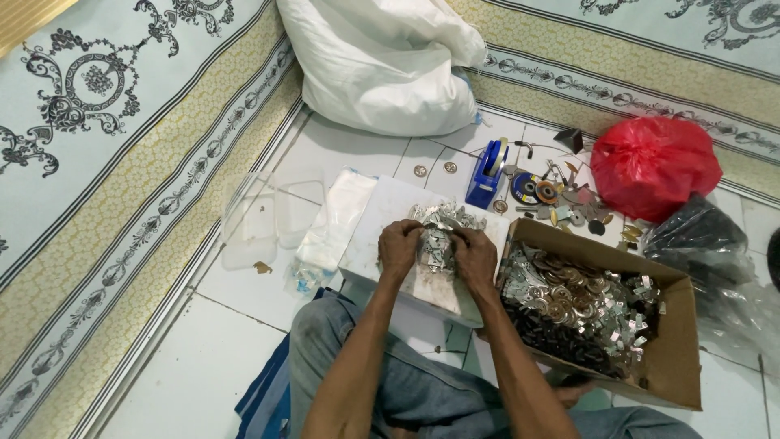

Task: The person sits on the floor and sorts small silver metal parts from a cardboard box onto a white board. They repeatedly scoop parts from the box and place them on the board, occasionally adjusting the pile. The person also handles a clear plastic container, opening and closing it.

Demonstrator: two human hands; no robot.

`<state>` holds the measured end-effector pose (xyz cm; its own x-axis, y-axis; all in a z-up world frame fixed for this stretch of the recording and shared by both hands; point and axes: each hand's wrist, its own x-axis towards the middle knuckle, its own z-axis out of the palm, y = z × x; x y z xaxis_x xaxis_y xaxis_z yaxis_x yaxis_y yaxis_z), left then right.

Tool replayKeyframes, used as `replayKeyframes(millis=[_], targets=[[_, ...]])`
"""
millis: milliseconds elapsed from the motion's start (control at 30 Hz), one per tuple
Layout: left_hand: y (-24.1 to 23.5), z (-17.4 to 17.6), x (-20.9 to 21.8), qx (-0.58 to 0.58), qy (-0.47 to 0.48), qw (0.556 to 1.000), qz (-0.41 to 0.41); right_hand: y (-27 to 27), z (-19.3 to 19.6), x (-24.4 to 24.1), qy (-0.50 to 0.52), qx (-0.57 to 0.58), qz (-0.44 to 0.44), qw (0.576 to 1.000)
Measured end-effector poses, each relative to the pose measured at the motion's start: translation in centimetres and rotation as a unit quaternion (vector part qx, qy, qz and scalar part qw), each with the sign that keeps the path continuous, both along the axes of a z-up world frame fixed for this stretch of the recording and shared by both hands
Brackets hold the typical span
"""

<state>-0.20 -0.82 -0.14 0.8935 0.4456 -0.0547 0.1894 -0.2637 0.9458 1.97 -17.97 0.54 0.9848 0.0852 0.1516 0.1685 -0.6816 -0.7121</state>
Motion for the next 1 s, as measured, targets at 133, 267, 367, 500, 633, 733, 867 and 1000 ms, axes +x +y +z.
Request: replayKeyframes(millis=[133,267,367,500,633,733,867,1000], targets=[[-1.4,-1.4,0.2,0.003,0.001,1.0,-0.02,-0.1,1.1,-1.1,0.003,0.044,-0.013,0.999],[-1.9,-2.0,0.2,0.146,-0.001,0.989,-0.018,-1.0,1.1,-1.1,-0.041,0.057,-0.009,0.997],[-1.4,-0.4,-2.0,0.269,-0.048,0.962,-0.014,-2.0,-1.4,-1.0,-0.1,-0.013,0.004,0.995],[-1.6,-1.5,-4.1,0.382,-0.072,0.921,-0.013,-2.3,-2.5,-2.2,-0.186,-0.126,0.0,0.975],[-2.3,-1.1,-5.7,0.419,-0.048,0.905,-0.051,-1.4,-1.5,-3.3,-0.231,-0.141,-0.001,0.963],[-2.8,-0.7,-6.3,0.448,-0.023,0.889,-0.089,-1.0,-0.1,-4.2,-0.252,-0.149,0.036,0.956],[-3.5,-0.9,-7.1,0.49,0.011,0.864,-0.116,-1.2,-1.2,-3.9,-0.184,-0.21,0.06,0.958],[-4.1,-0.2,-8.8,0.5,0.044,0.853,-0.14,-1.2,-1.2,-3.7,-0.153,-0.197,0.072,0.966]])
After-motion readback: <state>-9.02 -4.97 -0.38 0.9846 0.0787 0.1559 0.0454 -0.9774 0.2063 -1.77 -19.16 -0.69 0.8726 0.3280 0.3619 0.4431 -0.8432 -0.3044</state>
